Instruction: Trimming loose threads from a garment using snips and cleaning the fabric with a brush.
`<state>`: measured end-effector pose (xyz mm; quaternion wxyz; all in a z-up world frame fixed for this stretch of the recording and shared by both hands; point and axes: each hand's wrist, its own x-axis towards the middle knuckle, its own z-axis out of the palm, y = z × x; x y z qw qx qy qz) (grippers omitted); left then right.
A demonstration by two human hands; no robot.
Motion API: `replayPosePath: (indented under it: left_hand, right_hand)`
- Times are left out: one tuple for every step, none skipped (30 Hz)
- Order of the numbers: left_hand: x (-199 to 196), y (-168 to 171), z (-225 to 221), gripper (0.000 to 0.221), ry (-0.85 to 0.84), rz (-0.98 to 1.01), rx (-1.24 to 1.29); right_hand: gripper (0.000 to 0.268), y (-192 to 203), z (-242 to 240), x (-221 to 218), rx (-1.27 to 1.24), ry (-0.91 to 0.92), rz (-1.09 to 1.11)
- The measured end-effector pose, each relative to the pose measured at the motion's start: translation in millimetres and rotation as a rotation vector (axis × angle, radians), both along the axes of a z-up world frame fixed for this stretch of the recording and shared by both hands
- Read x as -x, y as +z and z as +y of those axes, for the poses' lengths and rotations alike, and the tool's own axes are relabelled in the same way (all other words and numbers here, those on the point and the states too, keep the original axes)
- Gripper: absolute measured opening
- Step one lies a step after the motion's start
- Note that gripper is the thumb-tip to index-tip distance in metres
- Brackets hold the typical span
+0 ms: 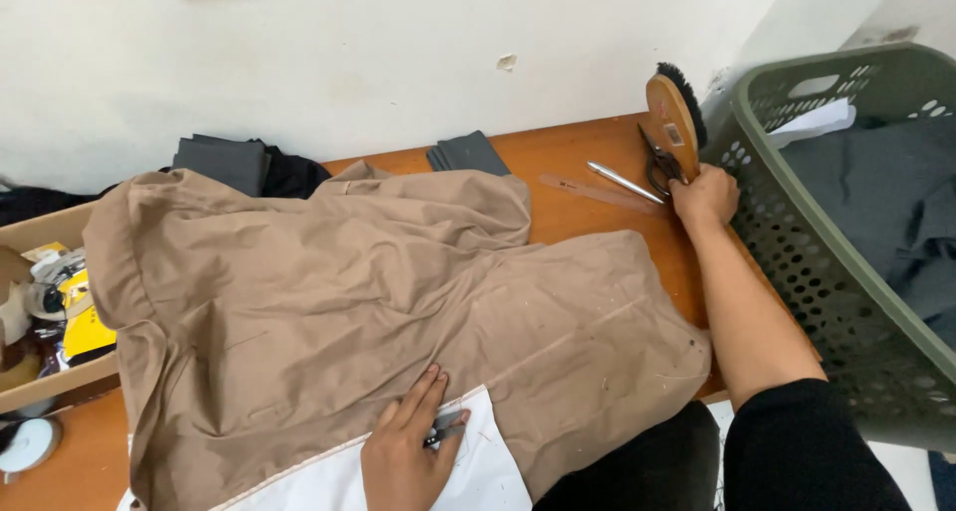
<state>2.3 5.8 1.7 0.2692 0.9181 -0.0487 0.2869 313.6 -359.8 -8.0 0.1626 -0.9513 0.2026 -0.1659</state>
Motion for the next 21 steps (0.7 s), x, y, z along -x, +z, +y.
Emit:
replayPosePath:
  left_hand:
    - [0, 2, 0, 0.037, 0.002, 0.004, -0.003]
    - [-1, 3, -1, 0.037, 0.01, 0.011, 0.0]
    - [0, 4, -2, 0.037, 0.011, 0.024, 0.007]
    - [0, 3, -2, 0.037, 0.005, 0.033, 0.008]
    - [0, 3, -2, 0.04, 0.032, 0.048, -0.014]
    - [1, 2, -3, 0.043, 0.059, 0.063, -0.036]
    - [1, 2, -3, 0.043, 0.054, 0.076, -0.037]
    - [2, 3, -3, 0.054, 0.066, 0.099, -0.029]
    - [1, 4, -4, 0.065, 0.073, 0.121, -0.02]
    - [3, 2, -4, 0.065, 0.063, 0.132, -0.02]
    - [2, 1, -4, 0.075, 0.078, 0.141, -0.075]
    - [2, -1, -4, 0.084, 0.092, 0.148, -0.129]
    - [3, -2, -3, 0.084, 0.078, 0.153, -0.126]
    - [3, -3, -3, 0.088, 0.081, 0.163, -0.115]
    - [3, -3, -2, 0.092, 0.079, 0.174, -0.108]
    - [5, -5, -1, 0.092, 0.06, 0.18, -0.107]
    - [4, -7, 0, 0.087, 0.068, 0.245, -0.084]
    - [4, -8, 2, 0.085, 0.075, 0.309, -0.062]
    - [3, -9, 2, 0.085, 0.067, 0.307, -0.06]
    - [2, -10, 3, 0.086, 0.066, 0.284, -0.068]
    - [3, -11, 3, 0.088, 0.066, 0.268, -0.075]
  right_hand:
    - [0.015, -3, -1, -2, -0.003, 0.002, 0.004]
    - [0.017, -6, -2, -4, 0.043, 0.034, -0.012]
    - [0.018, -10, -6, -2, 0.093, 0.058, -0.021]
    - [0.018, -10, -9, -1, 0.093, 0.053, -0.011]
    - [0.035, -11, -14, 4, 0.176, 0.123, -0.123]
    - [0.054, -13, -19, 8, 0.259, 0.195, -0.234]
    - [0.054, 7, -11, 31, 0.258, 0.192, -0.22]
    - [0.053, 28, -2, 53, 0.121, 0.273, -0.145]
    - [0.053, 49, 5, 76, -0.017, 0.347, -0.071]
    - [0.053, 59, 22, 111, -0.018, 0.337, -0.059]
    - [0.043, 71, 39, 145, -0.358, 0.412, 0.058]
    - [0.049, 84, 56, 179, -0.7, 0.482, 0.171]
    - [0.049, 74, 67, 217, -0.697, 0.467, 0.172]
    - [0.037, 65, 78, 255, -1.012, 0.516, 0.412]
    - [0.03, 56, 91, 293, -1.331, 0.542, 0.653]
    - [0.03, 52, 93, 308, -1.336, 0.522, 0.646]
    - [0.029, 47, 96, 322, -1.475, 0.475, 0.905]
    - [0.029, 43, 100, 335, -1.607, 0.421, 1.168]
    - [0.029, 30, 76, 333, -1.608, 0.416, 1.159]
    - [0.028, 18, 53, 331, -1.585, 0.336, 0.79]
    - [0.027, 5, 29, 331, -1.53, 0.246, 0.436]
